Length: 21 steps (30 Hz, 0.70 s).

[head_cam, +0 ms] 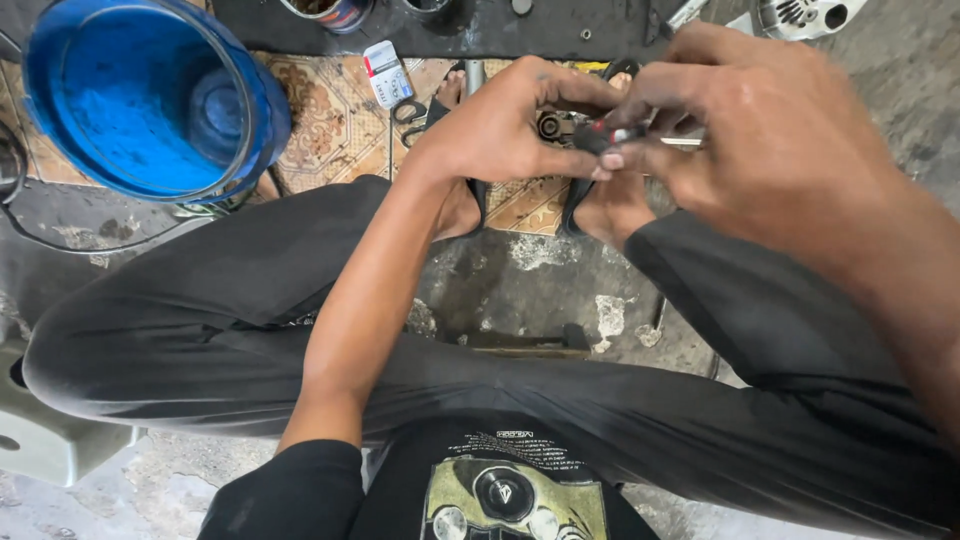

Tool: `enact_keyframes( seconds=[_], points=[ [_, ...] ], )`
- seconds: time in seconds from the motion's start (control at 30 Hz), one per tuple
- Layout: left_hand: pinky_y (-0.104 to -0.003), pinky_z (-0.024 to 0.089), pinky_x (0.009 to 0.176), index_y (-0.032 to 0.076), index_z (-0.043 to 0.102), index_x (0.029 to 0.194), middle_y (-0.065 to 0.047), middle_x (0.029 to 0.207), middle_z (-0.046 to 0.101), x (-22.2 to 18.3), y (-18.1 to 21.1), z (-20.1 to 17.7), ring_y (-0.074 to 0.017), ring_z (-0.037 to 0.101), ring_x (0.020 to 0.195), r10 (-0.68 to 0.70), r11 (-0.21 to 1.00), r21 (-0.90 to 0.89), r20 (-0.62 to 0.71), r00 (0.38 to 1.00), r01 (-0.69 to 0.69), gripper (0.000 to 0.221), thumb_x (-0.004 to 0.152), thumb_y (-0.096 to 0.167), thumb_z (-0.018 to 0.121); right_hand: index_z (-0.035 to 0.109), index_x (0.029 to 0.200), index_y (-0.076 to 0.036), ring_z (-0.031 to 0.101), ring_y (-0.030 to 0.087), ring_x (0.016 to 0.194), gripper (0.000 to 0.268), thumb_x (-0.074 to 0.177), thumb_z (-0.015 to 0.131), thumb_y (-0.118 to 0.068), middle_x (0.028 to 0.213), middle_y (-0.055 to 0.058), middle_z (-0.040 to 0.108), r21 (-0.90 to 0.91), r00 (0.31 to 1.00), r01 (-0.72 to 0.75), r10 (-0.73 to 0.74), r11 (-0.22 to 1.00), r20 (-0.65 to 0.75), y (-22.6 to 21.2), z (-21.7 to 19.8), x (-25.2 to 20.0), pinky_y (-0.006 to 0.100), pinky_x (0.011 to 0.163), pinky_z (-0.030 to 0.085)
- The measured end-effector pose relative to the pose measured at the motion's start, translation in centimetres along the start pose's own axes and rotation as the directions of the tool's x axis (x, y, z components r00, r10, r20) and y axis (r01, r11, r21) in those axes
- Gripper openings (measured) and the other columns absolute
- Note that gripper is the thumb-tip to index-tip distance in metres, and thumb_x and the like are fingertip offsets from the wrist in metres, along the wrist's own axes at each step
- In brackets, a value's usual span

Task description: Disassembling an alternator to remove internal components using various hand tools.

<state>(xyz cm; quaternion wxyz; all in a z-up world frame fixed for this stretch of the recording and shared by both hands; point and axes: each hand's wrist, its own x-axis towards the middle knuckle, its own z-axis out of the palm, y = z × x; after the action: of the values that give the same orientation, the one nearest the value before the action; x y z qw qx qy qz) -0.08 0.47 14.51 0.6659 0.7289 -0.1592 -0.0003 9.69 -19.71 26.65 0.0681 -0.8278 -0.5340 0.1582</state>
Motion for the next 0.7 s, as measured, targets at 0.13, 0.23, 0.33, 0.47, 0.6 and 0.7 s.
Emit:
enact_keyframes(
  seconds=[0.13,0.23,0.33,0.47,0.6,0.7],
  points=[
    [-0.031,0.057,0.101,-0.009,0.065,0.129,-0.016,0.125,0.073,-0.3,-0.8,0.3,-0.0204,0.071,0.111,-0.018,0.998,-0.063,-0.009,1.000,0.017,0.054,0.081,-0.001,0.089,0.083,0.113,-0.010,0.067,0.028,0.070,0.030,0.083,0.084,-0.012,0.105,0.012,0.073,0.030,1.000,0.028,-0.028,0.999,-0.009,0.0,-0.5,0.0,0.042,0.062,0.053],
    [-0.032,0.058,0.101,-0.008,0.064,0.130,-0.015,0.124,0.073,-0.4,-0.9,0.4,-0.0212,0.071,0.111,-0.057,0.996,-0.074,-0.019,0.998,0.055,0.055,0.080,-0.001,0.086,0.079,0.100,-0.003,0.068,0.031,0.072,0.024,0.085,0.086,-0.020,0.102,0.015,0.073,0.065,1.000,-0.004,0.003,0.998,0.014,0.0,-0.3,0.0,0.044,0.065,0.055],
    [-0.032,0.058,0.102,-0.009,0.065,0.129,-0.016,0.124,0.073,-0.3,-0.7,0.2,-0.0216,0.072,0.111,0.013,1.000,-0.027,-0.020,1.000,-0.014,0.055,0.081,-0.002,0.089,0.082,0.107,-0.008,0.064,0.027,0.067,0.023,0.088,0.087,-0.018,0.101,0.013,0.071,0.035,0.999,0.017,-0.015,0.999,-0.031,-0.2,-0.3,-0.2,0.041,0.060,0.051],
    [-0.033,0.058,0.101,-0.010,0.066,0.127,-0.017,0.124,0.073,-0.3,-0.3,0.4,-0.0231,0.072,0.112,-0.003,1.000,-0.006,-0.026,1.000,0.003,0.056,0.078,0.002,0.090,0.084,0.112,-0.013,0.063,0.026,0.066,0.027,0.085,0.087,-0.019,0.101,0.008,0.070,0.012,1.000,0.023,-0.023,1.000,-0.019,-0.2,-0.2,-0.2,0.042,0.061,0.052],
    [-0.031,0.055,0.092,-0.002,0.064,0.122,-0.008,0.112,0.072,0.4,1.0,1.5,-0.0175,0.066,0.099,-0.021,0.998,-0.063,-0.049,0.999,0.017,0.055,0.075,0.007,0.090,0.080,0.106,-0.009,0.065,0.027,0.071,0.029,0.091,0.088,-0.032,0.100,0.009,0.070,-0.011,0.999,0.018,-0.018,1.000,-0.034,0.1,0.4,-0.4,0.041,0.062,0.052],
    [-0.032,0.053,0.086,0.002,0.062,0.116,-0.004,0.103,0.069,1.6,0.0,3.7,-0.0168,0.060,0.091,0.044,0.995,-0.088,-0.139,0.989,-0.056,0.047,0.077,0.011,0.087,0.081,0.103,-0.016,0.070,0.022,0.077,0.036,0.084,0.089,-0.046,0.101,0.002,0.075,-0.100,1.000,-0.016,0.016,0.995,-0.001,1.0,0.7,0.2,0.038,0.067,0.053]
  ],
)
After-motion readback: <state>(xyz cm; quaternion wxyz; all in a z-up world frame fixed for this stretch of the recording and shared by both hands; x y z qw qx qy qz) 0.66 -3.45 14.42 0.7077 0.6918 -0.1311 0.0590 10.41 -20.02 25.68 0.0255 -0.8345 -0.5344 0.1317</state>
